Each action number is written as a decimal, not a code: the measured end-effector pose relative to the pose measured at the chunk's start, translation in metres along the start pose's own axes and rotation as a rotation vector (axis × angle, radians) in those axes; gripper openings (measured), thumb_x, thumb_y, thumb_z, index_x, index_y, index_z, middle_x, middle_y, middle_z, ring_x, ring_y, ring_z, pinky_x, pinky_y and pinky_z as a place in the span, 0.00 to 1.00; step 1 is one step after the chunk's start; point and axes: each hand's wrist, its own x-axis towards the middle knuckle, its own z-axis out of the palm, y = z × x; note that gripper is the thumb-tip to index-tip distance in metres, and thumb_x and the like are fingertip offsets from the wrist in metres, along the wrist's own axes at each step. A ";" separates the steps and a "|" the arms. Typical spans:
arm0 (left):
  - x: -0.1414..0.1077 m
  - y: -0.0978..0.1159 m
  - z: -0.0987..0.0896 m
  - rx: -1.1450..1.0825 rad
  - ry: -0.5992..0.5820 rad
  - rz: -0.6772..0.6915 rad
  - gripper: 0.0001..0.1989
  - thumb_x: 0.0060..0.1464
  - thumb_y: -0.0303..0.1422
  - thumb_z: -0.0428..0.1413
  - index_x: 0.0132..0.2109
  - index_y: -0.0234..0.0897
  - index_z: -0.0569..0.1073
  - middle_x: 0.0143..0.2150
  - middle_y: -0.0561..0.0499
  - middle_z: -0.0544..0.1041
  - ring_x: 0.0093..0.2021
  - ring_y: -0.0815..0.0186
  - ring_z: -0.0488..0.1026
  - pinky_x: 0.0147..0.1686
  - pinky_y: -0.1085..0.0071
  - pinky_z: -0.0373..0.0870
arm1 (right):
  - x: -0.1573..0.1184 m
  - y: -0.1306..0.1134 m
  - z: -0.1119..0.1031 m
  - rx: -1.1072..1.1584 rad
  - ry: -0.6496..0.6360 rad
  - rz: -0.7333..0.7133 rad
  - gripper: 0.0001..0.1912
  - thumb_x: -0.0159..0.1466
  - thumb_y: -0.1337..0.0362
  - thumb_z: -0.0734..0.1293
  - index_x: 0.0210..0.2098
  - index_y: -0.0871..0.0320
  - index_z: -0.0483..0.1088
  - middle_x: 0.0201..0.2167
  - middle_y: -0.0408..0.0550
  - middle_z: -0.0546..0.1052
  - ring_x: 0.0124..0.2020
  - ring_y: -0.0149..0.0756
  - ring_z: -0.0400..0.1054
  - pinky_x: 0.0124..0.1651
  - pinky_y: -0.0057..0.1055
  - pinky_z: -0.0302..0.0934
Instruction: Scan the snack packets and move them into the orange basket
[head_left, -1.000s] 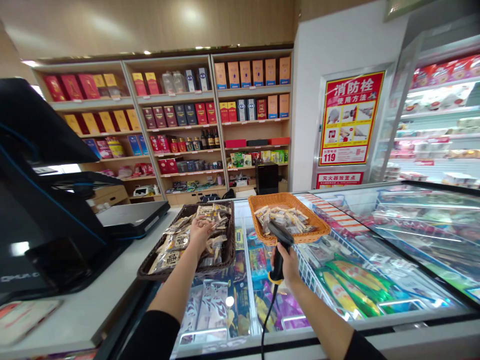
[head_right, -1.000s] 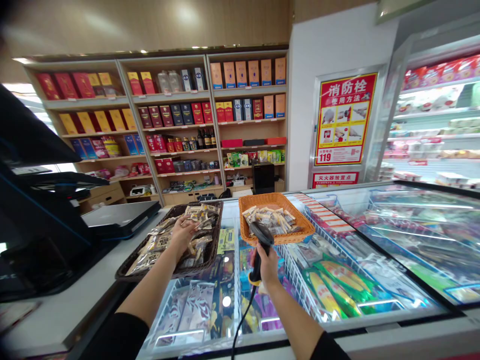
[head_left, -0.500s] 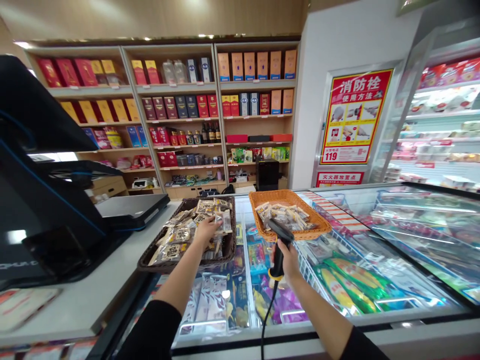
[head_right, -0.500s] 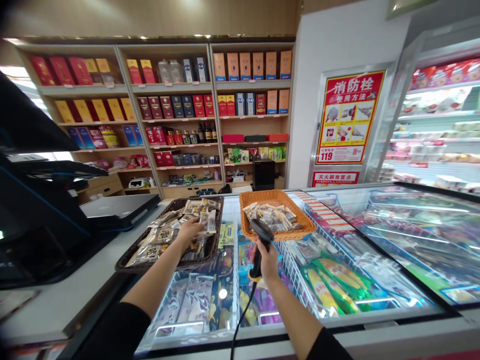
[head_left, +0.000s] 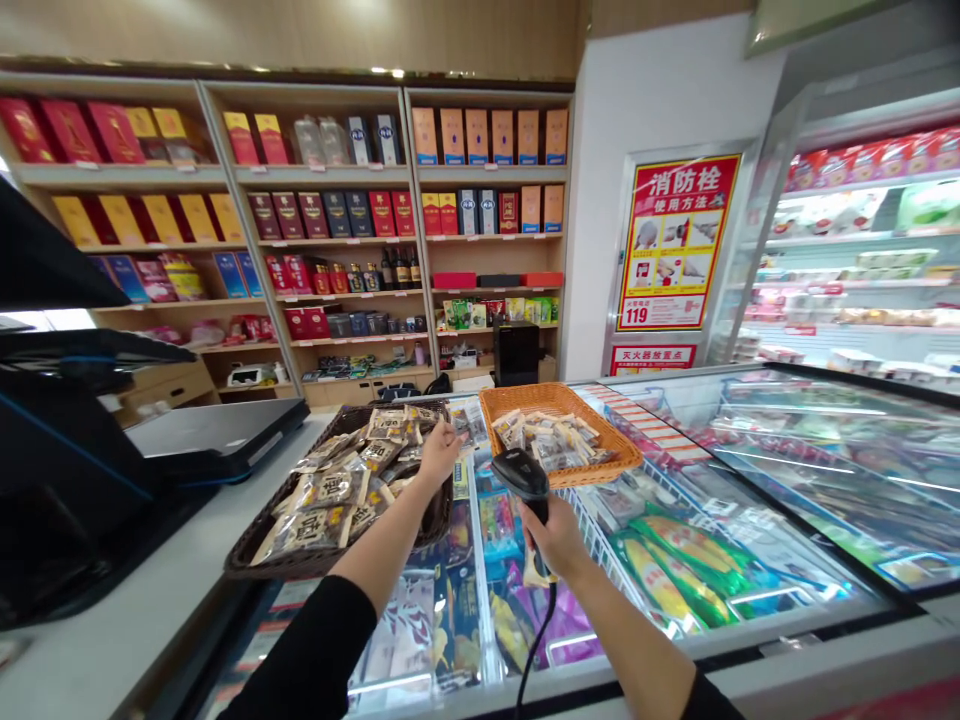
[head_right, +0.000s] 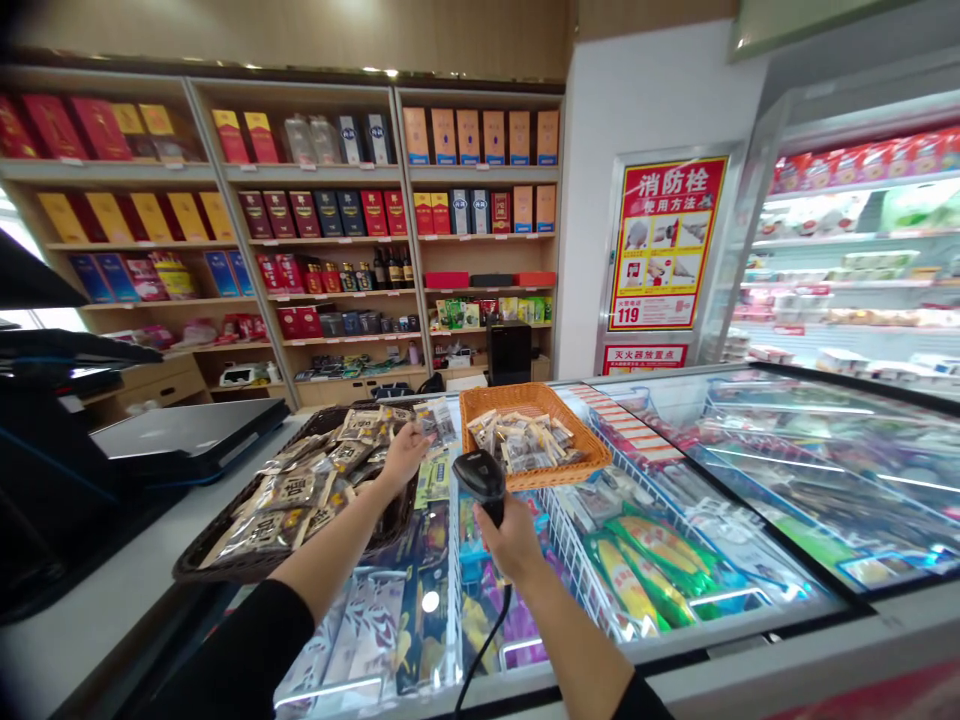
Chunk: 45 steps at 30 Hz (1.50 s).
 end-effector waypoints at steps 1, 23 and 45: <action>0.000 -0.003 0.000 0.008 -0.005 0.016 0.14 0.48 0.36 0.57 0.30 0.40 0.57 0.16 0.64 0.58 0.17 0.75 0.58 0.20 0.78 0.57 | 0.000 0.001 0.001 -0.021 -0.005 -0.008 0.17 0.57 0.50 0.67 0.20 0.56 0.66 0.08 0.39 0.64 0.10 0.31 0.57 0.16 0.27 0.51; -0.006 0.004 0.002 0.214 0.039 0.143 0.12 0.46 0.37 0.57 0.28 0.39 0.61 0.23 0.58 0.69 0.23 0.71 0.67 0.24 0.76 0.61 | 0.008 0.005 -0.007 0.222 0.020 0.052 0.21 0.61 0.48 0.63 0.21 0.57 0.64 0.11 0.41 0.66 0.13 0.30 0.60 0.19 0.27 0.56; 0.014 0.049 -0.029 1.044 -0.253 0.042 0.18 0.51 0.38 0.54 0.46 0.36 0.78 0.41 0.44 0.80 0.43 0.56 0.76 0.44 0.69 0.68 | 0.022 0.013 -0.008 0.481 0.339 0.173 0.18 0.56 0.47 0.67 0.28 0.56 0.66 0.12 0.38 0.66 0.12 0.33 0.60 0.16 0.29 0.55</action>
